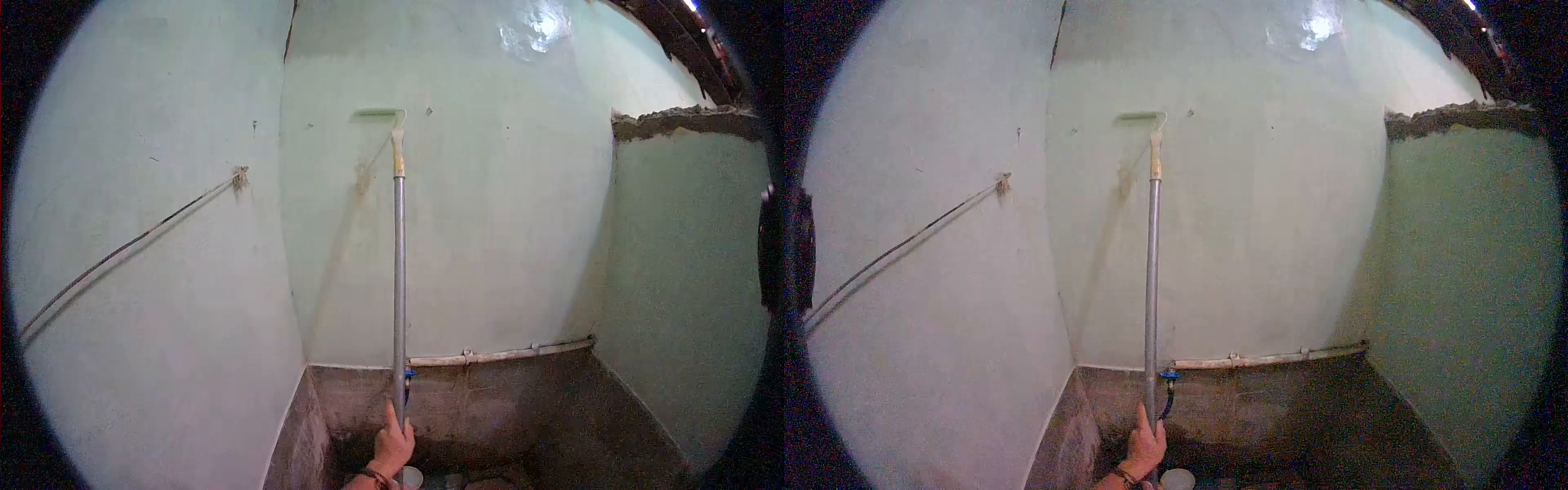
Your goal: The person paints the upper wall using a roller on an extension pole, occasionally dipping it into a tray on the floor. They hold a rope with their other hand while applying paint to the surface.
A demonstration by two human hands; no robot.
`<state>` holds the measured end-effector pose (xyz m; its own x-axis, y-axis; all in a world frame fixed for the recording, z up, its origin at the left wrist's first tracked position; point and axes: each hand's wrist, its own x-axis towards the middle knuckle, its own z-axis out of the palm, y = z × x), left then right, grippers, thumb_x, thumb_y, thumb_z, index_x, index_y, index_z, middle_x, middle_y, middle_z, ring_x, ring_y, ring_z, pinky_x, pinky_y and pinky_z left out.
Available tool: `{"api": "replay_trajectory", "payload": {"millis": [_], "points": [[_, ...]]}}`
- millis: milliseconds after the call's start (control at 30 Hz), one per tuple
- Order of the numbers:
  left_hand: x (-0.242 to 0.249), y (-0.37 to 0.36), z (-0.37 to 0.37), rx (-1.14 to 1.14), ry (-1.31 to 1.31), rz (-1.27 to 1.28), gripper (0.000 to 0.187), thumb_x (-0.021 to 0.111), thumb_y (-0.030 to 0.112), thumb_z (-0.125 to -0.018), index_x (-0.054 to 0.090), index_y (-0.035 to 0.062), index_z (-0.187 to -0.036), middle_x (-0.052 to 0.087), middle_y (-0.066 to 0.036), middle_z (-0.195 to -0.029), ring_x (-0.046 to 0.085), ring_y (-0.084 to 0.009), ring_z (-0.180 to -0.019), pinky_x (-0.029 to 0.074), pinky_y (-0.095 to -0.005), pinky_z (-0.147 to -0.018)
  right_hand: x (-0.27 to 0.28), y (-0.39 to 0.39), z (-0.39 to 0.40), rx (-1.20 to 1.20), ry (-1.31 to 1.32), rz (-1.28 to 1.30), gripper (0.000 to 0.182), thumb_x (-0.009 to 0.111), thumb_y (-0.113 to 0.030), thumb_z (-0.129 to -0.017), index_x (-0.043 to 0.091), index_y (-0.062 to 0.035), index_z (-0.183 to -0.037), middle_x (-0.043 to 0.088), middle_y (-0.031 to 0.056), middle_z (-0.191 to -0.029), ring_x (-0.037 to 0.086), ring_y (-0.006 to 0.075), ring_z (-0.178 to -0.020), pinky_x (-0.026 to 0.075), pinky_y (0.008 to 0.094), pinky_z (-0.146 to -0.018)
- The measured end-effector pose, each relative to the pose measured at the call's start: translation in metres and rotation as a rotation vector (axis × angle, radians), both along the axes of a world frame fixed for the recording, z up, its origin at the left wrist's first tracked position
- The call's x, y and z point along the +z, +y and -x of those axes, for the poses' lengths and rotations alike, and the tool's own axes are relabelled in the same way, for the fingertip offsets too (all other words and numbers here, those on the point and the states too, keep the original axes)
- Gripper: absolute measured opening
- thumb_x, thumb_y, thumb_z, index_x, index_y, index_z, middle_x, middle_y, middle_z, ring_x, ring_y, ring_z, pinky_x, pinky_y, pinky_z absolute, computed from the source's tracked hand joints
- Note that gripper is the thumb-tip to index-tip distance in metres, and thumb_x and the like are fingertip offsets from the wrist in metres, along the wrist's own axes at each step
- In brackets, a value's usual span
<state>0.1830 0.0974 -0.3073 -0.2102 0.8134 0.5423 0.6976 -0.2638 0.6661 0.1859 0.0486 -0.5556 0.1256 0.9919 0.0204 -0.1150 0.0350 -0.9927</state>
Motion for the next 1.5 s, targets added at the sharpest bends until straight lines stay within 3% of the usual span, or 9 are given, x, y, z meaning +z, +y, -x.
{"api": "replay_trajectory", "payload": {"millis": [100,133,433,633,700,1000,1267,1433,1500], "points": [[0.010,0.019,0.030,0.049,0.093,-0.072,0.067,0.048,0.019,-0.083,0.011,0.0026,-0.137,0.056,-0.027,-0.062,0.055,-0.0451,-0.059,0.044,-0.0519,-0.054,0.121,0.003,-0.003,0.385,0.456,-0.681,0.044,0.032,-0.033,-0.096,0.039,-0.0086,-0.131,0.056,0.0147,-0.104,0.053,0.0195,-0.090,0.043,0.0357,-0.079],[0.046,0.031,0.041,0.035,0.086,-0.090,0.068,0.048,0.018,-0.083,0.011,0.0039,-0.137,0.056,-0.027,-0.062,0.055,-0.0452,-0.059,0.044,-0.0520,-0.054,0.106,0.025,0.009,0.228,0.069,0.013,0.035,0.045,-0.033,-0.090,0.058,-0.0032,-0.105,0.060,0.0139,-0.077,0.054,0.0225,-0.065,0.043,0.0358,-0.064],[0.264,0.099,0.078,0.183,0.263,-0.146,0.071,0.048,0.016,-0.080,0.007,0.0111,-0.138,0.059,-0.024,-0.073,0.058,-0.0409,-0.067,0.047,-0.0499,-0.063,0.355,0.082,0.058,0.002,-0.096,-0.393,0.049,0.041,-0.045,-0.089,0.054,0.0025,-0.087,0.054,0.0206,-0.071,0.049,0.0247,-0.063,0.041,0.0388,-0.062],[0.045,0.034,0.031,-0.011,0.105,-0.078,0.072,0.048,0.016,-0.081,0.005,0.0035,-0.137,0.057,-0.028,-0.068,0.056,-0.0452,-0.063,0.045,-0.0507,-0.058,0.137,0.013,-0.022,0.204,-0.273,-0.393,0.032,0.039,-0.026,-0.092,0.051,0.0014,-0.104,0.051,0.0121,-0.066,0.044,0.0207,-0.060,0.041,0.0367,-0.060],[0.001,-0.013,0.010,-0.016,0.074,0.193,0.073,0.050,0.016,-0.080,0.005,0.0027,-0.137,0.057,-0.027,-0.066,0.057,-0.0441,-0.062,0.046,-0.0502,-0.058,0.157,-0.053,-0.060,0.503,-0.260,0.264,0.042,0.034,-0.032,-0.095,0.041,-0.0074,-0.129,0.054,0.0153,-0.105,0.053,0.0243,-0.083,0.042,0.0398,-0.080],[0.161,0.059,-0.010,-0.080,0.007,-0.060,0.070,0.048,0.012,-0.080,0.007,0.0033,-0.136,0.057,-0.026,-0.073,0.057,-0.0430,-0.066,0.046,-0.0495,-0.060,0.246,0.054,-0.067,0.075,-0.239,-0.296,0.039,0.038,-0.030,-0.093,0.045,0.0007,-0.070,0.040,0.0032,-0.053,0.038,0.0132,-0.049,0.034,0.0320,-0.046],[-0.134,-0.034,-0.082,-0.188,-0.117,0.163,0.073,0.049,0.017,-0.080,0.007,-0.0054,-0.135,0.057,-0.025,-0.065,0.054,-0.0432,-0.055,0.044,-0.0499,-0.052,0.014,-0.040,-0.145,-0.097,-0.468,-0.249,0.033,0.042,-0.028,-0.091,0.052,0.0016,-0.078,0.047,0.0088,-0.056,0.044,0.0171,-0.051,0.038,0.0346,-0.050],[-0.079,0.007,-0.086,-0.178,-0.176,0.117,0.071,0.050,0.015,-0.080,0.009,-0.0051,-0.134,0.057,-0.024,-0.067,0.054,-0.0438,-0.056,0.044,-0.0496,-0.051,0.042,-0.026,-0.164,0.128,-0.181,-0.138,0.042,0.038,-0.040,-0.093,0.050,-0.0051,-0.113,0.056,0.0147,-0.086,0.050,0.0266,-0.065,0.041,0.0433,-0.066],[-0.018,0.050,-0.073,-0.131,-0.161,-0.123,0.070,0.050,0.014,-0.079,0.010,-0.0049,-0.134,0.058,-0.025,-0.070,0.055,-0.0444,-0.059,0.044,-0.0498,-0.053,0.088,0.022,-0.160,0.138,-0.452,-0.110,0.033,0.044,-0.027,-0.090,0.050,0.0014,-0.074,0.043,0.0072,-0.055,0.041,0.0130,-0.054,0.037,0.0340,-0.051]]}}
